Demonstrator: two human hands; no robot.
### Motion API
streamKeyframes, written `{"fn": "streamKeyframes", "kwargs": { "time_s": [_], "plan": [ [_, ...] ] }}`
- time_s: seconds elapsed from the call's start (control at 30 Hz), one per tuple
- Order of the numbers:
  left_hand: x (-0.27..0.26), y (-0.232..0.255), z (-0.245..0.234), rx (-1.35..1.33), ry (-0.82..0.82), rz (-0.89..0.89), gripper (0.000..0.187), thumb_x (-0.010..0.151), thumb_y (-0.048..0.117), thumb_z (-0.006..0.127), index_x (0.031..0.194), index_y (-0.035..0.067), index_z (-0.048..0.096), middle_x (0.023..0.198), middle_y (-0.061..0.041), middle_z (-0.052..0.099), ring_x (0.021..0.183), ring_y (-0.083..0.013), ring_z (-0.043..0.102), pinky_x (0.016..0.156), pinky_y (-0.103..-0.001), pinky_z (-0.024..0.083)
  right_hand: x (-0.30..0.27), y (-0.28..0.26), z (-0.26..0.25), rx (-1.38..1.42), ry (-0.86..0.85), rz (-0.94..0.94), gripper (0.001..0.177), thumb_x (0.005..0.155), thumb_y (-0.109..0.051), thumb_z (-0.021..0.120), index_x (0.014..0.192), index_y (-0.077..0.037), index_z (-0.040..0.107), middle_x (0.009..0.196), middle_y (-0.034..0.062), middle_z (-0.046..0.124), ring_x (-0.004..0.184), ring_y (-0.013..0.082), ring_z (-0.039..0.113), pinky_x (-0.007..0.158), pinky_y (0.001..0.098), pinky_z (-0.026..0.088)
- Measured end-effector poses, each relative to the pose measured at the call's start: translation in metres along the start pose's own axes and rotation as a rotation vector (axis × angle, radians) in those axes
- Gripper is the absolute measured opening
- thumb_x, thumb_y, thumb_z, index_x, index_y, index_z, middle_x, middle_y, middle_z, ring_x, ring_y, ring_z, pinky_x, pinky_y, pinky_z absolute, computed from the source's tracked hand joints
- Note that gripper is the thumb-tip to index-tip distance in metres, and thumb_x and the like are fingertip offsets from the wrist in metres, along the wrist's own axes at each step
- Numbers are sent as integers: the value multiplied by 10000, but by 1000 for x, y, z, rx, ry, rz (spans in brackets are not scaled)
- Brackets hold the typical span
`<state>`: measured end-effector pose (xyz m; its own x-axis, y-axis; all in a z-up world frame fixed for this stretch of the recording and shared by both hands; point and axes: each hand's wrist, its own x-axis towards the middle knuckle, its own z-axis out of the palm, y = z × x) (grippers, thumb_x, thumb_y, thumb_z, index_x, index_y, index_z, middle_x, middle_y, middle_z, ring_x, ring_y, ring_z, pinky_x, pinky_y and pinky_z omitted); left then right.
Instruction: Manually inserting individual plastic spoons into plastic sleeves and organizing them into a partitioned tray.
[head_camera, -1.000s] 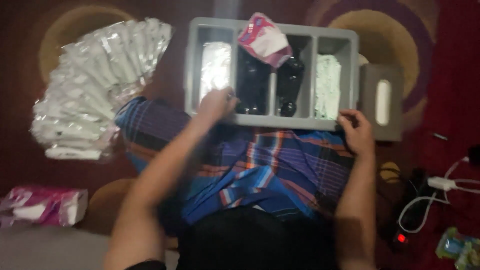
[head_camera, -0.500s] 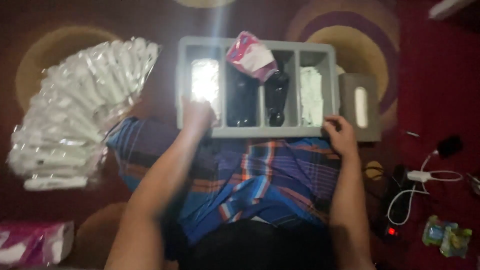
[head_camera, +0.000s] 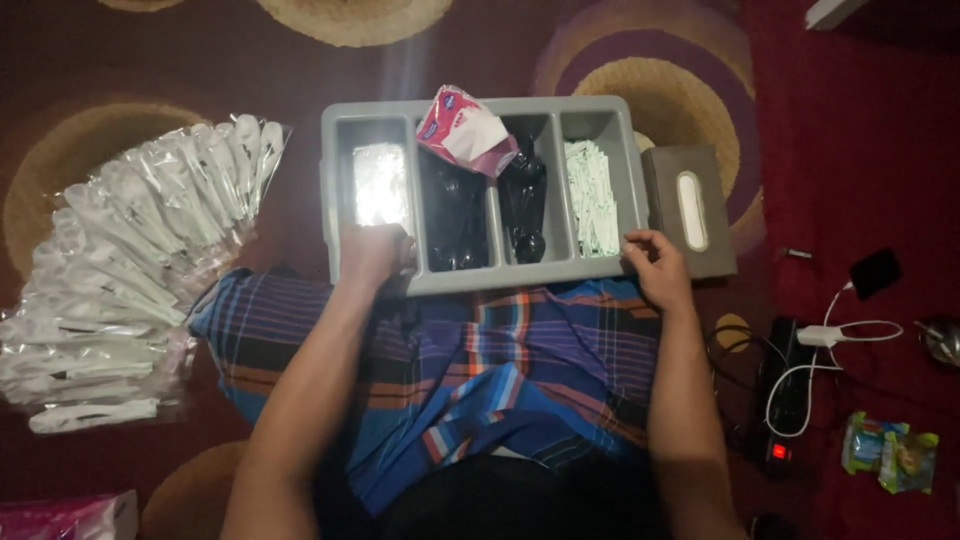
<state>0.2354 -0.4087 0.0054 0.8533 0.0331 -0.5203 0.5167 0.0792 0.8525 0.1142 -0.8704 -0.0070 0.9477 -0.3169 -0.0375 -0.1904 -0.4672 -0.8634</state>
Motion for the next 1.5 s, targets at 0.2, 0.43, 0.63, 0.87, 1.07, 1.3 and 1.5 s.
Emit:
{"fn": "streamKeyframes", "kwargs": {
  "time_s": [0.2, 0.43, 0.63, 0.87, 1.07, 1.3, 1.5],
  "plan": [
    [18, -3, -3, 1357, -63, 315, 612, 1064, 620, 410, 983, 120, 753, 958, -164, 778, 1023, -396, 740, 877, -533, 569, 2, 7, 2, 38, 40, -16, 205, 952, -116, 792, 1150, -107, 737, 1017, 101, 715, 874, 183, 644, 815, 346, 530],
    [18, -9, -4, 1293, -64, 272, 326, 944, 424, 649, 1089, 143, 727, 1076, -150, 753, 1093, -381, 717, 901, -530, 578, 6, 25, -5, 144, 162, -52, 367, 865, 37, 780, 1209, -53, 687, 1015, 81, 634, 871, 120, 591, 840, 256, 528],
    [-38, 39, 11, 2, -77, -128, 135, 897, 132, 428, 788, 68, 479, 579, -120, 495, 461, -235, 461, 463, -372, 366, 1, 6, -1, 245, 95, -36, 223, 982, 40, 690, 1199, 5, 652, 1015, 171, 666, 866, 190, 658, 826, 321, 593],
    [-48, 51, 10, 281, -1, -154, 305, 909, 255, 517, 1075, 67, 692, 802, -112, 699, 716, -186, 647, 673, -289, 484, -2, 0, 1, 9, 27, -79, 172, 1026, -113, 755, 1191, -85, 712, 1022, 122, 715, 885, 174, 643, 802, 340, 520],
    [-7, 9, -1, 1125, -35, 251, 239, 1024, 297, 599, 1250, 225, 570, 1059, -110, 774, 1069, -342, 728, 912, -528, 583, -6, -9, 8, -85, 58, -215, 123, 1015, -75, 755, 1138, -61, 745, 1033, 152, 732, 933, 275, 692, 833, 411, 546],
    [9, -8, -2, 1219, -107, 264, 306, 1004, 390, 574, 1207, 177, 655, 1081, -141, 774, 1083, -394, 722, 909, -587, 564, -8, -79, 48, -221, 40, -546, 165, 890, -18, 794, 1035, -98, 787, 950, 92, 733, 833, 275, 710, 749, 360, 582],
    [25, -23, -8, 1232, -32, 368, 271, 955, 363, 632, 1150, 197, 721, 1033, -124, 785, 1028, -380, 742, 864, -557, 599, 28, -105, 96, -524, -164, -575, 228, 882, -38, 735, 1107, -78, 732, 981, 153, 699, 937, 348, 698, 831, 442, 563]
  ]
}}
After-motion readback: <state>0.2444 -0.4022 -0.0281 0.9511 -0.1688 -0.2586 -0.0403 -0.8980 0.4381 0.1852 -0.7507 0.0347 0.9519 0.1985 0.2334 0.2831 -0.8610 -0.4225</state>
